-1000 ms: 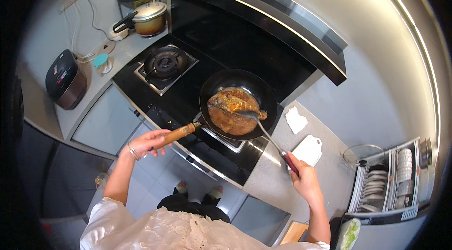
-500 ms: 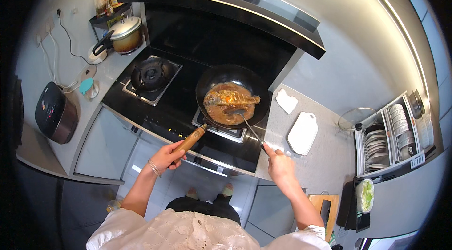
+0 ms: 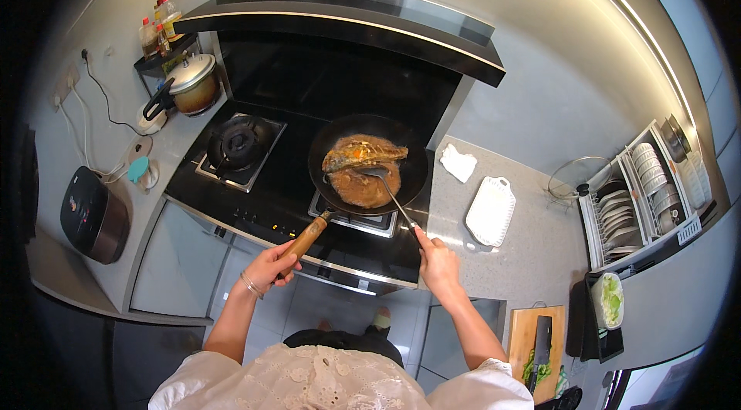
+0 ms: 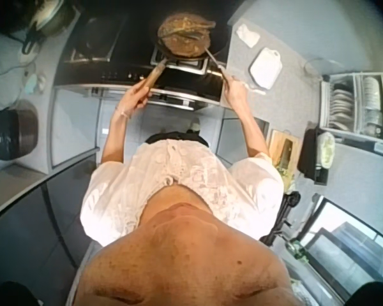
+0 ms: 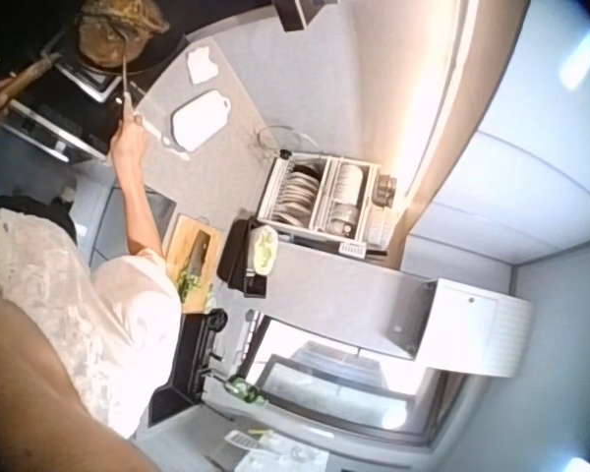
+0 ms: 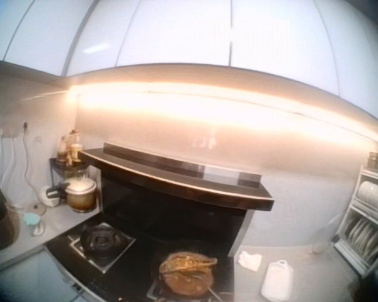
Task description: The person fries a fish in a pan using a spatula, washes a cloth and a plate in the sink, then chops vegetables on a wooden cutting board with a knife and adds them to the pan before peeling and mincing garlic.
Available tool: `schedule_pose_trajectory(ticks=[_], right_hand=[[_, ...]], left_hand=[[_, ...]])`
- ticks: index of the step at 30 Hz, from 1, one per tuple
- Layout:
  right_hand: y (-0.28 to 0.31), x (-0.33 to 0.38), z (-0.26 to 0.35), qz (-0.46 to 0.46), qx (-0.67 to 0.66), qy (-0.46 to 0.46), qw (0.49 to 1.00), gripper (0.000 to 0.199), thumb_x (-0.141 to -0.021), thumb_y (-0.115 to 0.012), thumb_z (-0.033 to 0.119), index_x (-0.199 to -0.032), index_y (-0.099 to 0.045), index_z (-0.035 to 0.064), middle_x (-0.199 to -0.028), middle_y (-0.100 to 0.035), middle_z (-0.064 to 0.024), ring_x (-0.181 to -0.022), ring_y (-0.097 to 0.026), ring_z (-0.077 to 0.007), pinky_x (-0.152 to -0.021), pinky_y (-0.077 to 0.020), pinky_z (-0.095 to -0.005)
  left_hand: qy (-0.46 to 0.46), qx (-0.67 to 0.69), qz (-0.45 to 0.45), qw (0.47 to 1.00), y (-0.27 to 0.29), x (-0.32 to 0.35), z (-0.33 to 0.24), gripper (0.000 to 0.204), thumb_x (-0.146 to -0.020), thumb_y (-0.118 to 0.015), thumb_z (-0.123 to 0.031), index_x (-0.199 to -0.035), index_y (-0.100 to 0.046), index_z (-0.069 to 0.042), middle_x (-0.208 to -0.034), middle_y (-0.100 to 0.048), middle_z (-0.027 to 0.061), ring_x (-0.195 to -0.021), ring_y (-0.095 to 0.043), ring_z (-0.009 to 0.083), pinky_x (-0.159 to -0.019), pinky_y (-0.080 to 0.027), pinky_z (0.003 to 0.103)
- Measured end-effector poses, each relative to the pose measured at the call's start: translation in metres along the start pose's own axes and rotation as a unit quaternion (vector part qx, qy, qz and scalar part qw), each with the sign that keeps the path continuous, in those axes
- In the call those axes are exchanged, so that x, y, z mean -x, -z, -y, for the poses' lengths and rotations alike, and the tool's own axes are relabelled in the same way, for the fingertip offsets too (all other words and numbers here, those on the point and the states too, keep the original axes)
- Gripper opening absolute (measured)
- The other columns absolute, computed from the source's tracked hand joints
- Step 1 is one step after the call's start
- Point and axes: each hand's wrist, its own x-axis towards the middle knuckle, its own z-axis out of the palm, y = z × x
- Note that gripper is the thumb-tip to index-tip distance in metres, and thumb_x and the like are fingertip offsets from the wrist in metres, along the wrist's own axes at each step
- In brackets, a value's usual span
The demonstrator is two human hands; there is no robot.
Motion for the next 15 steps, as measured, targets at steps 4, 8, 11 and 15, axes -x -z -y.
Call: schedule_pose_trajectory(ticks=[4,8,11,15], right_hand=[[0.005,-0.003,0.002,-0.003,-0.011,-0.007,1.000,0.048,-0.073,-0.056,0.003,-0.118,-0.051,0.0206,-0.073,-0.054,-0.0147,-0.064,-0.055,-0.0353,-0.055,-0.0436,-0.0441],[0.010,-0.008,0.003,-0.015,-0.016,-0.002,1.000,0.047,-0.074,-0.055,0.004,-0.118,-0.051,0.0215,-0.074,-0.054,-0.0151,-0.063,-0.055,-0.0364,-0.056,-0.0437,-0.0454],[0.016,-0.015,0.008,-0.020,-0.009,-0.003,1.000,0.048,-0.074,-0.055,0.004,-0.118,-0.051,0.0205,-0.073,-0.054,-0.0150,-0.064,-0.055,-0.0362,-0.056,-0.0435,-0.0448],[0.019,-0.033,0.009,-0.029,-0.013,0.009,0.999,0.049,-0.072,-0.056,0.003,-0.118,-0.051,0.0192,-0.072,-0.054,-0.0160,-0.066,-0.055,-0.0365,-0.057,-0.0436,-0.0452]], left_hand=[[0.000,0.005,0.000,1.000,-0.001,0.001,-0.001,0.049,-0.087,-0.051,-0.019,-0.131,-0.033,-0.009,-0.077,-0.053,0.0046,-0.052,-0.044,0.0071,-0.039,-0.031,0.016],[-0.001,0.003,0.000,1.000,-0.001,0.002,-0.001,0.049,-0.087,-0.051,-0.019,-0.131,-0.033,-0.008,-0.078,-0.053,0.0048,-0.052,-0.045,0.0072,-0.039,-0.031,0.016],[-0.003,0.010,0.001,1.000,-0.001,0.002,-0.001,0.049,-0.087,-0.051,-0.018,-0.131,-0.032,-0.007,-0.078,-0.053,0.0050,-0.052,-0.045,0.0071,-0.039,-0.030,0.016],[-0.007,0.024,-0.001,1.000,0.000,0.004,0.000,0.050,-0.086,-0.051,-0.018,-0.131,-0.032,-0.007,-0.078,-0.053,0.0050,-0.051,-0.045,0.0070,-0.038,-0.030,0.016]])
